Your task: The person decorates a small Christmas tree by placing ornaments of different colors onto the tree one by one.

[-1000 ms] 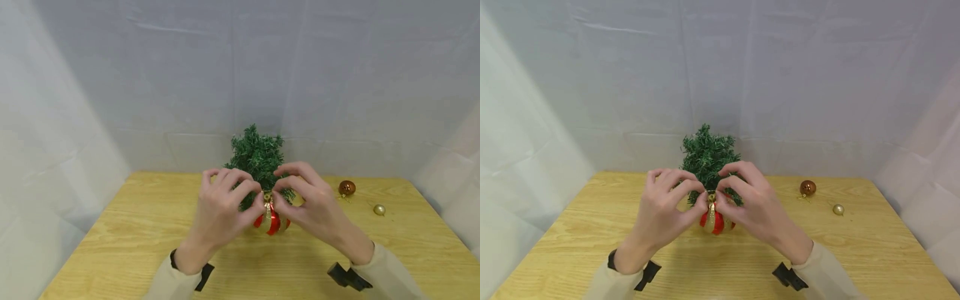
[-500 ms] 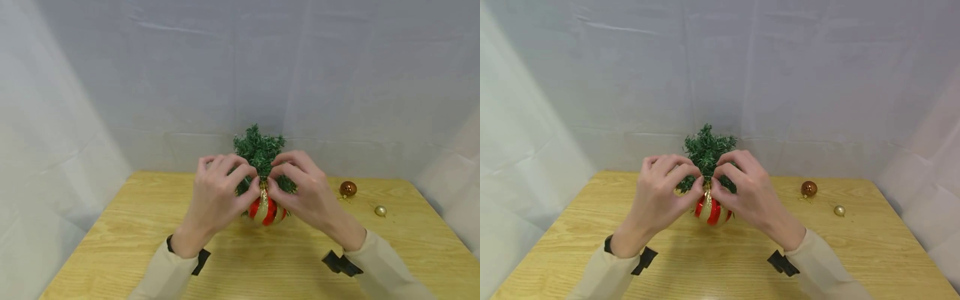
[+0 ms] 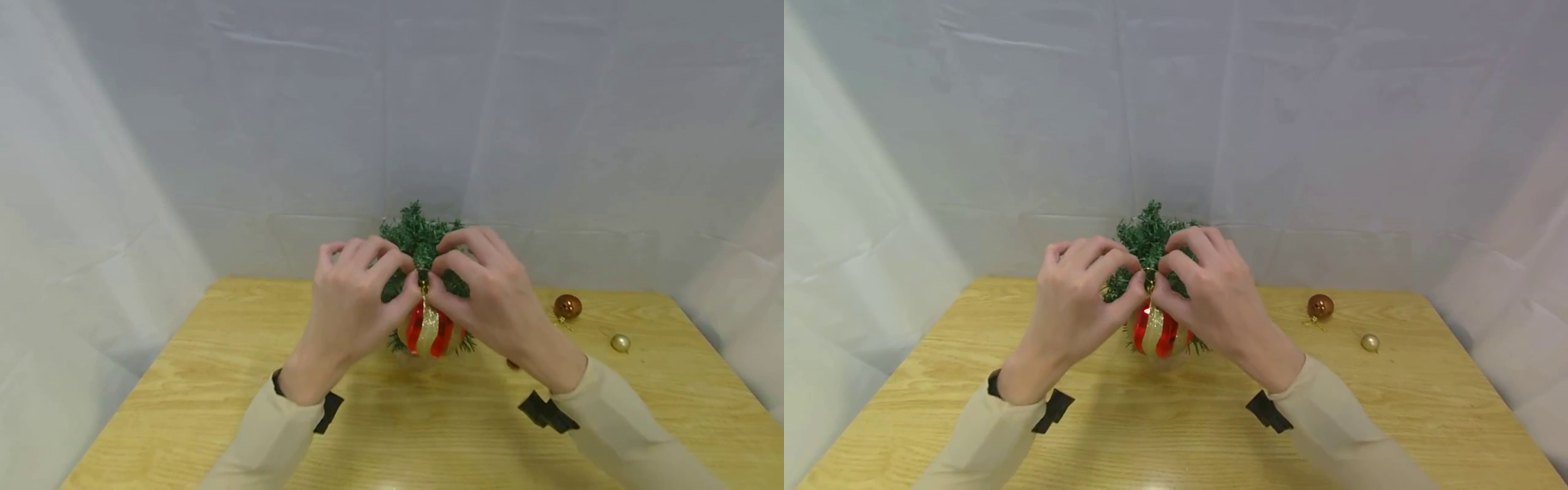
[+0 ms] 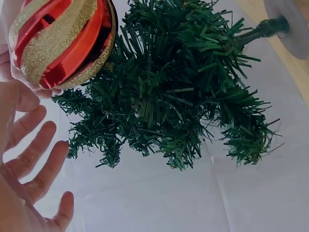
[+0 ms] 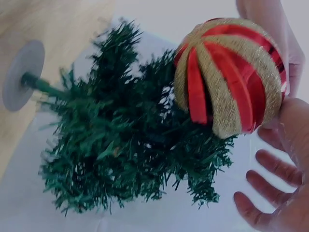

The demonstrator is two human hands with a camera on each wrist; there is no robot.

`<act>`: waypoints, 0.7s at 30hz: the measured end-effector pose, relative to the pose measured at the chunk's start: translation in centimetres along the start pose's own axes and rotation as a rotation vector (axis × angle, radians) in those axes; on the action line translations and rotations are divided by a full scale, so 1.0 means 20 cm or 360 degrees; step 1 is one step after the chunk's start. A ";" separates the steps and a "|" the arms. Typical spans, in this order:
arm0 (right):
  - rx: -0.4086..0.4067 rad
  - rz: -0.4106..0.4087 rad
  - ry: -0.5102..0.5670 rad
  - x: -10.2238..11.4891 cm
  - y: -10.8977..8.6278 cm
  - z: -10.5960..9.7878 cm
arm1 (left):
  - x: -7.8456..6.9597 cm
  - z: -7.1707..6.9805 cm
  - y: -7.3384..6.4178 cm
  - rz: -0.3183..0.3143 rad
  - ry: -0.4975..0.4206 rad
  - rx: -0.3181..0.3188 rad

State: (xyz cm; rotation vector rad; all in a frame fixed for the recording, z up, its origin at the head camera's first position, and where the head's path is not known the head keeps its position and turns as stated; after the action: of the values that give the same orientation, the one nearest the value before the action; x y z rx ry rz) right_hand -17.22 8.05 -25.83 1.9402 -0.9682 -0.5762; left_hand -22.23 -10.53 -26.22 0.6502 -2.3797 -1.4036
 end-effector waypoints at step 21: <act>0.0289 0.0598 0.0156 0.01 0.03 0.02 | 0.01 0.03 0.00 -0.0424 -0.0277 0.0247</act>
State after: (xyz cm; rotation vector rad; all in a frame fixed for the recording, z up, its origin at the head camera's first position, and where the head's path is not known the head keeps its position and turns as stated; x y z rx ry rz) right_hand -17.66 7.51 -25.51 1.8558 -1.3179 -0.1817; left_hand -22.71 -10.12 -26.46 0.9519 -2.6371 -1.4404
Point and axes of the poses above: each hand's wrist, its own y-axis towards the middle knuckle, its own z-axis out of the palm, x = y × z, the point moved 1 cm from there along y, towards the middle knuckle, and after that the axes turned 2 degrees about -x, right-handed, at the moved point
